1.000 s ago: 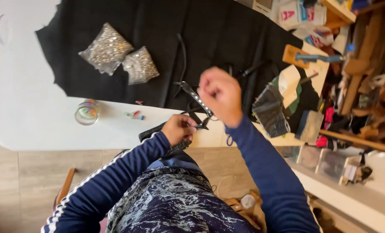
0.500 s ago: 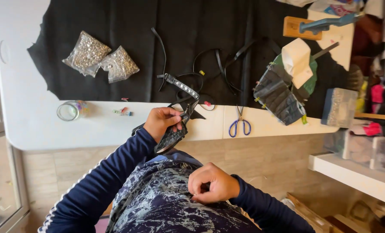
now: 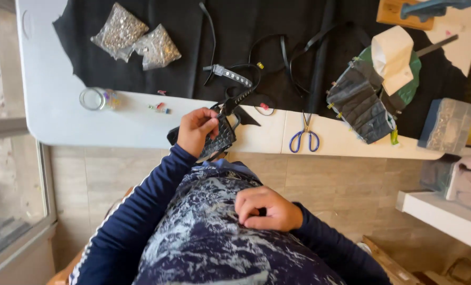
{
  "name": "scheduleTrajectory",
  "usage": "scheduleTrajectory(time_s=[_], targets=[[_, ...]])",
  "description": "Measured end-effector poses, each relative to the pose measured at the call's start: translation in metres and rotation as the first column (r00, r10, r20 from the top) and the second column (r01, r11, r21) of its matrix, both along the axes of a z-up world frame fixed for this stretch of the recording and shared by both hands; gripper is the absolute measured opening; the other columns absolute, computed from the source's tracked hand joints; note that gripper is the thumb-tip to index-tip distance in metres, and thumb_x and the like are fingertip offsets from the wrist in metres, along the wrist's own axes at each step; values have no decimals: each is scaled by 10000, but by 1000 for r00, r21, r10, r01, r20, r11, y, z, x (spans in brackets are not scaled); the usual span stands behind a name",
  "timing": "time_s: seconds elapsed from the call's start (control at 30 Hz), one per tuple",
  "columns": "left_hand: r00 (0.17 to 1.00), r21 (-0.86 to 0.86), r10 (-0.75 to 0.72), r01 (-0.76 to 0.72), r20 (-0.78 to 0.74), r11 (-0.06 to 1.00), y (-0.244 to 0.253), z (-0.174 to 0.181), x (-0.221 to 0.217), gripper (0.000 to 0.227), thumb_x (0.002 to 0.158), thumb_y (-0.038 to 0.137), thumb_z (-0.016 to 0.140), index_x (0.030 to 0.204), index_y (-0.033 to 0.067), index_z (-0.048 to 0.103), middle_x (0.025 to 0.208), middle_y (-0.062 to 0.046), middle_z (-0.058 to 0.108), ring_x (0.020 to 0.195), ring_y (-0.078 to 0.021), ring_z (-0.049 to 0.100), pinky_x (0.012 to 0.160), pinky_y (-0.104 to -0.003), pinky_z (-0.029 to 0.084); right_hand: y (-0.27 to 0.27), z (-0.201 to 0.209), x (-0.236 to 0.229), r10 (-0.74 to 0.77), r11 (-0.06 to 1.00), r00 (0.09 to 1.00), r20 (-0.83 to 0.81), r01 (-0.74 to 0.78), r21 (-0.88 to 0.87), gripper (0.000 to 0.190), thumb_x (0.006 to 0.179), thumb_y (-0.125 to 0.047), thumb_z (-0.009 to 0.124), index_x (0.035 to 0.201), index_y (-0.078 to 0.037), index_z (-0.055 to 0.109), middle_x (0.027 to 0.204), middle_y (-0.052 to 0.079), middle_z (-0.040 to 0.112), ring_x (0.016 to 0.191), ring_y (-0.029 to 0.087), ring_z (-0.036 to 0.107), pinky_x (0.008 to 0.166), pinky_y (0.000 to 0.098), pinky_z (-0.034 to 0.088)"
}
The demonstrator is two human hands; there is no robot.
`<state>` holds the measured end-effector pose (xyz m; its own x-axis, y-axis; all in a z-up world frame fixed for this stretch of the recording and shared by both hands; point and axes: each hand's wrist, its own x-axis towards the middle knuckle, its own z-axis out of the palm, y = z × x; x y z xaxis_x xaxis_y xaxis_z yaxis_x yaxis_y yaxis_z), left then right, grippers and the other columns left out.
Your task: Attaching metal studs to leather components using a hand press and manual assembly
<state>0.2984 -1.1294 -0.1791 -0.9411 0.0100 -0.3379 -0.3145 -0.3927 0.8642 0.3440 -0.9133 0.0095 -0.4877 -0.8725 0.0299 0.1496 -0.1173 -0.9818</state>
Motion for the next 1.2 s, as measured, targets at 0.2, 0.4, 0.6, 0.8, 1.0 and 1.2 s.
scheduleTrajectory(time_s=[0.2,0.4,0.6,0.8,1.0,1.2], targets=[[995,6,56,-55,-80,998,-24,-16,-15,63,922,-63,649,968,-20,659,584,-157,631,458,-194,617,462,-240,510,4,-51,10,-362,903,915,-178,391,179,184,914,-189,776,847,-18,768,859,147,744,698,274,681,632,377,552],[999,-38,-2,0,-42,999,-42,-12,-5,44,920,-65,677,964,-62,677,617,-188,659,488,-216,639,454,-288,541,-35,-238,-25,-196,671,925,-325,368,643,119,896,-126,718,963,-53,784,814,173,751,774,365,707,746,442,567],[999,-46,16,-14,35,999,-49,-9,10,68,924,-72,670,990,-66,682,643,-181,675,510,-190,645,489,-260,548,-101,-328,-21,210,526,897,-389,231,818,262,865,-324,742,969,-85,708,943,141,739,969,374,712,859,506,602],[993,57,101,-104,57,993,-47,-12,13,81,916,-119,674,997,-116,684,745,-252,696,613,-271,728,523,-329,612,-125,-320,-17,350,471,787,-509,322,822,210,897,-112,547,785,-19,698,734,139,727,774,372,744,702,458,606],[981,103,158,-169,111,980,-42,-6,11,123,909,-126,673,1022,-173,665,768,-259,697,601,-267,736,474,-315,626,-100,-344,4,64,450,810,-583,497,742,200,850,-149,625,741,-6,713,738,204,707,756,443,699,638,540,595],[977,148,174,-191,123,970,-34,7,4,134,903,-125,689,1012,-192,648,760,-266,692,592,-281,737,487,-343,654,-71,-258,-24,-610,429,712,-348,666,610,95,787,-178,759,861,-123,779,831,61,756,768,200,727,709,315,586]])
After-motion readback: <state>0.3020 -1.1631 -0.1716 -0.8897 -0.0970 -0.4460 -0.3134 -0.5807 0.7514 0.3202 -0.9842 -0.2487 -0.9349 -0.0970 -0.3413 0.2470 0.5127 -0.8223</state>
